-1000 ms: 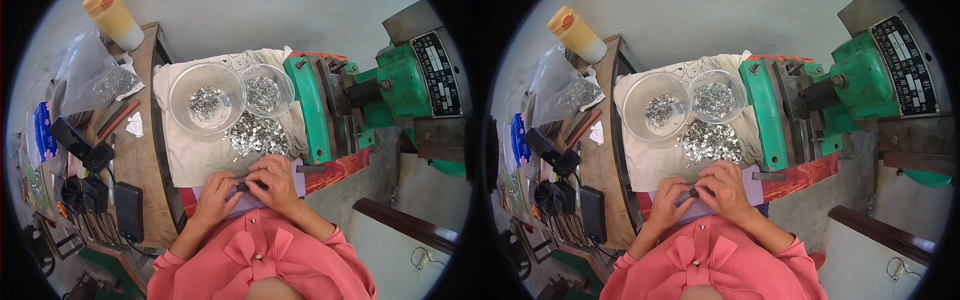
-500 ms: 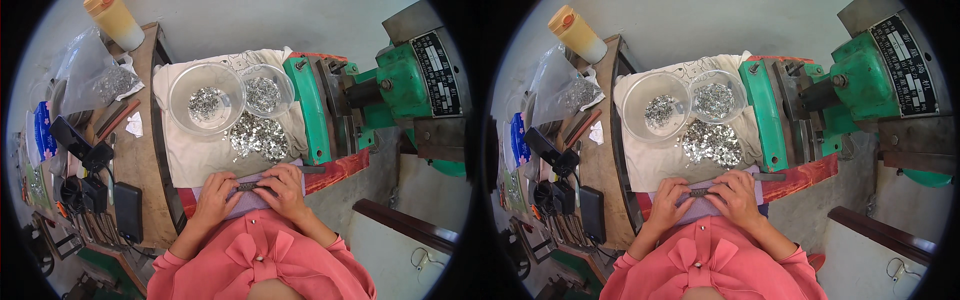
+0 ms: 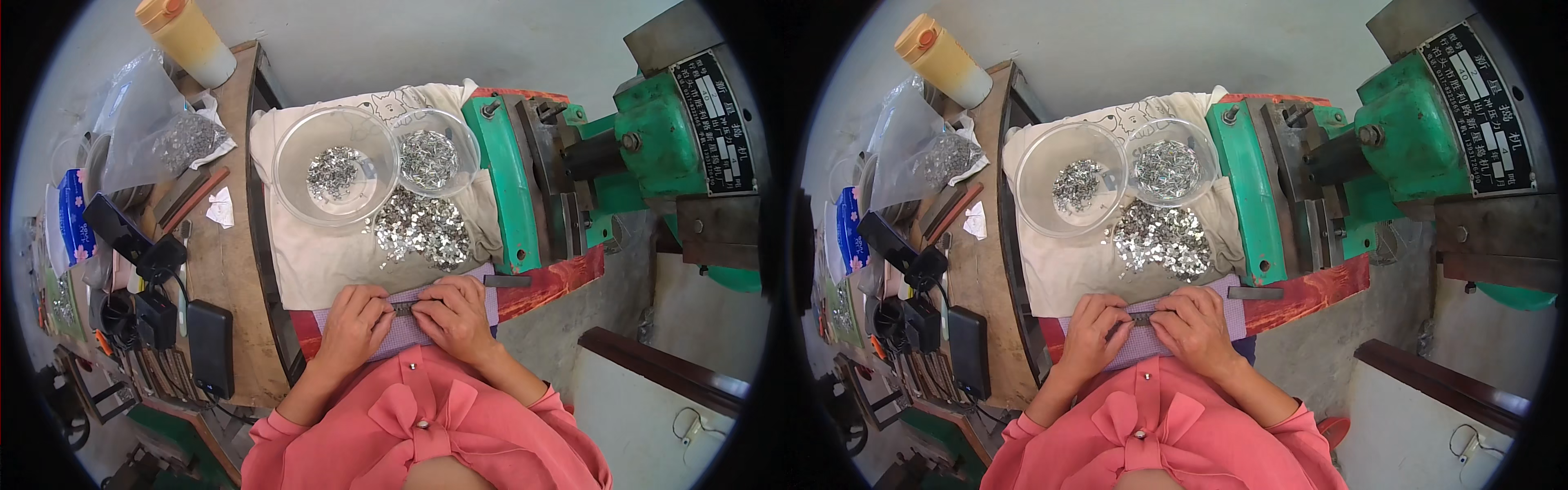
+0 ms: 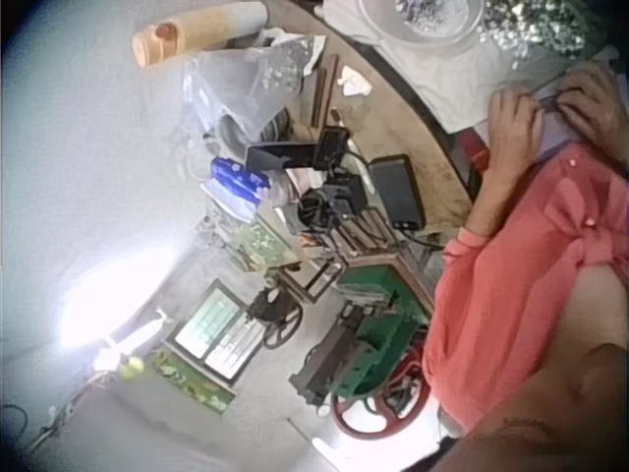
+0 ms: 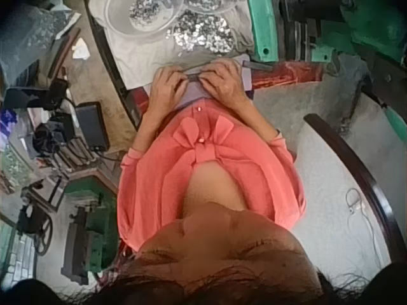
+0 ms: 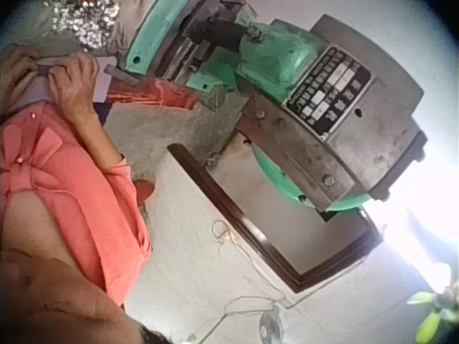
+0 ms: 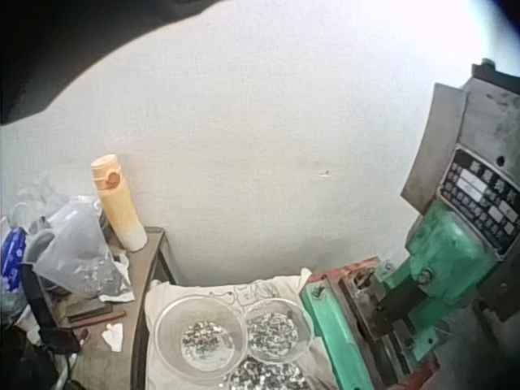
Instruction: The person assembles small metal components by hand, placing them into a purple grid-like tray. They then transfer the tray to a green industrial press machine, operate the lever to process the parts, and return the tray to the table to continue the assembly cycle.
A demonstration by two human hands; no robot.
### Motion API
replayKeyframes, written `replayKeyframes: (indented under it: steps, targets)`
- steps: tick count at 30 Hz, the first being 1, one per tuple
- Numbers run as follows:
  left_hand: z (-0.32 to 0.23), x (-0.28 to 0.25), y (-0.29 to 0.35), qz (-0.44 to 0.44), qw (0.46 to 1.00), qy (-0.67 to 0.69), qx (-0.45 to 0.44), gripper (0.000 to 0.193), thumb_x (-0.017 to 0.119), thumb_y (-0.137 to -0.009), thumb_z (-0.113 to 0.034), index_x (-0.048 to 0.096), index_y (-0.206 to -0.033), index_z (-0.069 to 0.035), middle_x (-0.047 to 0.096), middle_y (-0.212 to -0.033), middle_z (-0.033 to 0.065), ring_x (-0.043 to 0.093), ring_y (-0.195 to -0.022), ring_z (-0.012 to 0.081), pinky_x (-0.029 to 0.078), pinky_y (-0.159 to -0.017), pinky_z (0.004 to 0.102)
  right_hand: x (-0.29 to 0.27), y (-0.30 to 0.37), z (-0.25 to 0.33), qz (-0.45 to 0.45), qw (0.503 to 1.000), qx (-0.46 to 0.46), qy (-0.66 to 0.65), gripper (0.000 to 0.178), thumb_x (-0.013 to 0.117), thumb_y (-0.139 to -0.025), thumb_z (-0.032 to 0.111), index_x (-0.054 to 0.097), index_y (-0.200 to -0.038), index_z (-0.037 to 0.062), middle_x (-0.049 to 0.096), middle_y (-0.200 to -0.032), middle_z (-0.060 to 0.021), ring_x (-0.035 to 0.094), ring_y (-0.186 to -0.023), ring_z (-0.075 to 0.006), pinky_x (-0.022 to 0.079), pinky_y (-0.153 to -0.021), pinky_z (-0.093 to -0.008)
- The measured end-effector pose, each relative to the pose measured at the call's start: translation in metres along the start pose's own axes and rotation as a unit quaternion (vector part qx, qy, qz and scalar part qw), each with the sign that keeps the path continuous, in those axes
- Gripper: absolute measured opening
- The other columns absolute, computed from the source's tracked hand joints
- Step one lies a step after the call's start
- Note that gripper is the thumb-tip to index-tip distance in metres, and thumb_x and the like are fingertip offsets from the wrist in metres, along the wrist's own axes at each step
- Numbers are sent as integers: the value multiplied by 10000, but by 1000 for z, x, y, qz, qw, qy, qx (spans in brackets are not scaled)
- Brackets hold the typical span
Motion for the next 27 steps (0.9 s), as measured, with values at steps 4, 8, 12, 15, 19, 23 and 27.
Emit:
replayKeyframes:
  steps: [4,8,12,15,19,23,27]
  targets:
    - [-1,-1,-1,3,1000,-1,-6,188,765,-749,-15,644,-892,-31,640,-1014,113,580,-907,317,475,-787,401,-7,-8,-4,11,1000,-2,-23,214,812,-712,116,730,-909,119,649,-1023,-6,585,-1016,-239,413,-933,-424]
    - [-1,-9,-7,-33,999,-14,-18,179,759,-753,-13,642,-888,-29,638,-1013,114,582,-910,321,474,-789,401,-6,-24,-13,-15,999,6,-30,196,805,-743,120,734,-925,119,646,-996,-11,588,-978,-242,417,-911,-415]
    - [3,-14,-15,-71,994,-76,-36,175,749,-763,-3,649,-903,-28,634,-1017,117,583,-929,322,473,-800,402,7,-48,-12,-42,999,-10,-18,163,788,-778,128,729,-930,118,633,-987,-14,581,-967,-242,420,-893,-411]
    - [8,-16,-15,-99,990,-81,-54,179,742,-764,9,655,-917,-25,631,-1026,119,582,-949,321,473,-813,404,20,-52,-11,-20,999,-32,3,145,777,-782,131,720,-915,116,623,-1002,-14,575,-981,-239,424,-900,-414]
    - [14,-21,-11,-103,989,-57,-95,186,737,-763,21,659,-927,-20,628,-1042,125,578,-972,320,474,-826,401,25,-49,-11,-17,999,-44,9,137,776,-768,125,711,-888,118,620,-1020,-8,573,-1005,-237,427,-920,-416]
    - [14,-22,-8,-102,989,-56,-95,186,736,-762,25,659,-925,-23,626,-1054,126,576,-978,323,474,-828,400,21,-50,-8,-20,999,-29,13,148,783,-751,118,706,-878,118,630,-1033,-4,576,-1026,-239,426,-933,-414]
    - [13,-21,-8,-100,989,-60,-87,198,753,-744,18,659,-911,-30,626,-1060,125,575,-978,325,474,-830,405,10,-43,-10,-29,1000,-6,-6,175,798,-730,108,704,-877,110,646,-1050,-6,580,-1034,-250,427,-923,-415]
Point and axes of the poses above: each hand's wrist, its own y-axis away from the middle knuckle, its own x-axis out of the palm, z = x × y, the point moved 3 cm from there along -y, towards the middle knuckle
